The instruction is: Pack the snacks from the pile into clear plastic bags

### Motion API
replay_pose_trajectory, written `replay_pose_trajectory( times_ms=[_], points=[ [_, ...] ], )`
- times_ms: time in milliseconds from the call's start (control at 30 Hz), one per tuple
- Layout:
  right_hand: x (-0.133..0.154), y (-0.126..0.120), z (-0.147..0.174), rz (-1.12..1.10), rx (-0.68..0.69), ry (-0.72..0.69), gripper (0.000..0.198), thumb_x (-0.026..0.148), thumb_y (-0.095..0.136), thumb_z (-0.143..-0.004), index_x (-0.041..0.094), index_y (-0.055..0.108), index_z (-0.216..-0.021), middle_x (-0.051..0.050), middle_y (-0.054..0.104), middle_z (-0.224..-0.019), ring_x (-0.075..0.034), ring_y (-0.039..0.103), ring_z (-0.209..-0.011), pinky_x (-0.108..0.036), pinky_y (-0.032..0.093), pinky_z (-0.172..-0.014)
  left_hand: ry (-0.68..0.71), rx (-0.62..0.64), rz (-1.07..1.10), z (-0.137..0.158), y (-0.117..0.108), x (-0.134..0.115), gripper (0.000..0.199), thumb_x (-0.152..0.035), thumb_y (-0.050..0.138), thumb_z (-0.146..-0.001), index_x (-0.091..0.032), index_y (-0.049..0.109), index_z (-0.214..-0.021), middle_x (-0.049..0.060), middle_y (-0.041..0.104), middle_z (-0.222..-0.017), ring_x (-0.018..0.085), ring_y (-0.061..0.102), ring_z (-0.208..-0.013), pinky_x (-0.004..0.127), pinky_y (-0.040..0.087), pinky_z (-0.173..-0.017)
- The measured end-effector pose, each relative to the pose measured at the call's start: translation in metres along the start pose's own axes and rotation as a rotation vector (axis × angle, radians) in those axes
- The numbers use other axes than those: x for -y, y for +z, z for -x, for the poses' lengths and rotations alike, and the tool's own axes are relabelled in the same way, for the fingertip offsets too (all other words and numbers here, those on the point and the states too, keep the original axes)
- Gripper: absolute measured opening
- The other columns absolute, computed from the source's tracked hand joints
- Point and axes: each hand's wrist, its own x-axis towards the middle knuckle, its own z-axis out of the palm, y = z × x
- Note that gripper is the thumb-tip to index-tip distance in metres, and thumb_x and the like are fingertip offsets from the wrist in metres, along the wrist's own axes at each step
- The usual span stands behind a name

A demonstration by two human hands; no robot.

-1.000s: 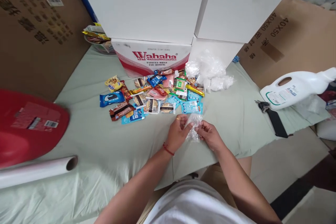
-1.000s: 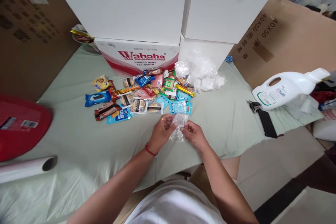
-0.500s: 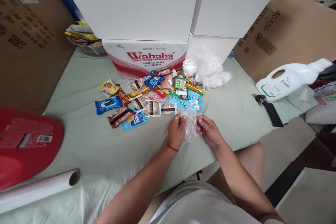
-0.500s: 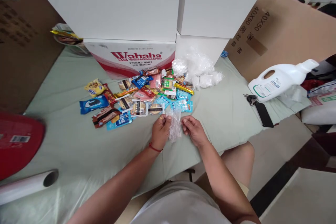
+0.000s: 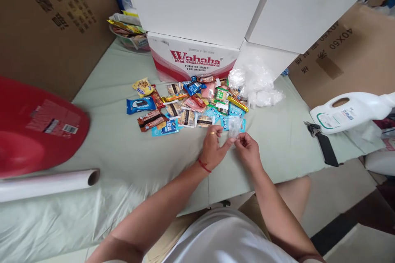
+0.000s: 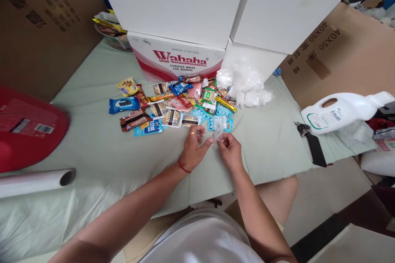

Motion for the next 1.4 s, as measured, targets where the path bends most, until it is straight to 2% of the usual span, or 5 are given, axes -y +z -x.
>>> replay_pose_trajectory(
  times_ms=[433, 600, 800, 1133, 1400],
  points=[
    [-0.007, -0.022, 0.006, -0.49, -0.079, 0.291, 0.036, 0.041, 0.088, -0.066, 0.021, 0.061, -0.079, 0.006, 0.049, -0.067, -0.008, 0.04, -0.055, -0.023, 0.032, -0.05, -0.493, 0.032, 0.611, -0.026, -0.01, 0.015, 0.034, -0.044, 0.077, -0.072, -0.021, 0.052, -0.07, 0.003, 0.07, -0.091, 0.019, 0.067, -0.087, 0.034, 0.052, -0.083],
    [-0.003, -0.025, 0.008, -0.19, -0.207, 0.145, 0.04, 0.052, 0.074, -0.079, 0.023, 0.062, -0.102, 0.002, 0.058, -0.081, -0.013, 0.049, -0.064, -0.027, 0.041, -0.056, -0.587, 0.124, 0.845, -0.026, -0.015, 0.011, 0.041, -0.03, 0.088, -0.06, -0.019, 0.049, -0.061, 0.005, 0.073, -0.096, 0.026, 0.071, -0.103, 0.041, 0.052, -0.096],
    [0.002, -0.007, 0.004, 0.311, -0.21, -0.106, 0.05, 0.059, 0.069, -0.083, 0.021, 0.063, -0.116, -0.007, 0.068, -0.102, -0.019, 0.055, -0.077, -0.033, 0.046, -0.071, -0.601, 0.217, 1.01, -0.02, -0.016, 0.002, 0.041, -0.034, 0.09, -0.066, -0.017, 0.052, -0.065, 0.01, 0.074, -0.114, 0.034, 0.066, -0.122, 0.052, 0.049, -0.106],
    [-0.007, -0.026, -0.004, -0.388, -0.207, 0.201, 0.036, 0.046, 0.087, -0.067, 0.022, 0.067, -0.086, 0.003, 0.062, -0.075, -0.012, 0.051, -0.064, -0.026, 0.041, -0.06, -0.591, 0.068, 1.068, -0.047, -0.041, 0.008, 0.03, -0.016, 0.077, -0.059, -0.018, 0.047, -0.058, 0.007, 0.076, -0.11, 0.027, 0.069, -0.114, 0.04, 0.054, -0.1],
    [-0.018, -0.075, 0.011, -0.392, -0.264, 0.288, 0.034, 0.038, 0.095, -0.061, 0.021, 0.07, -0.078, 0.004, 0.054, -0.068, -0.009, 0.04, -0.057, -0.022, 0.029, -0.046, -0.557, -0.047, 0.944, -0.061, -0.054, 0.014, 0.031, -0.019, 0.074, -0.055, -0.02, 0.043, -0.057, 0.004, 0.074, -0.094, 0.022, 0.07, -0.096, 0.032, 0.055, -0.081]
  ],
)
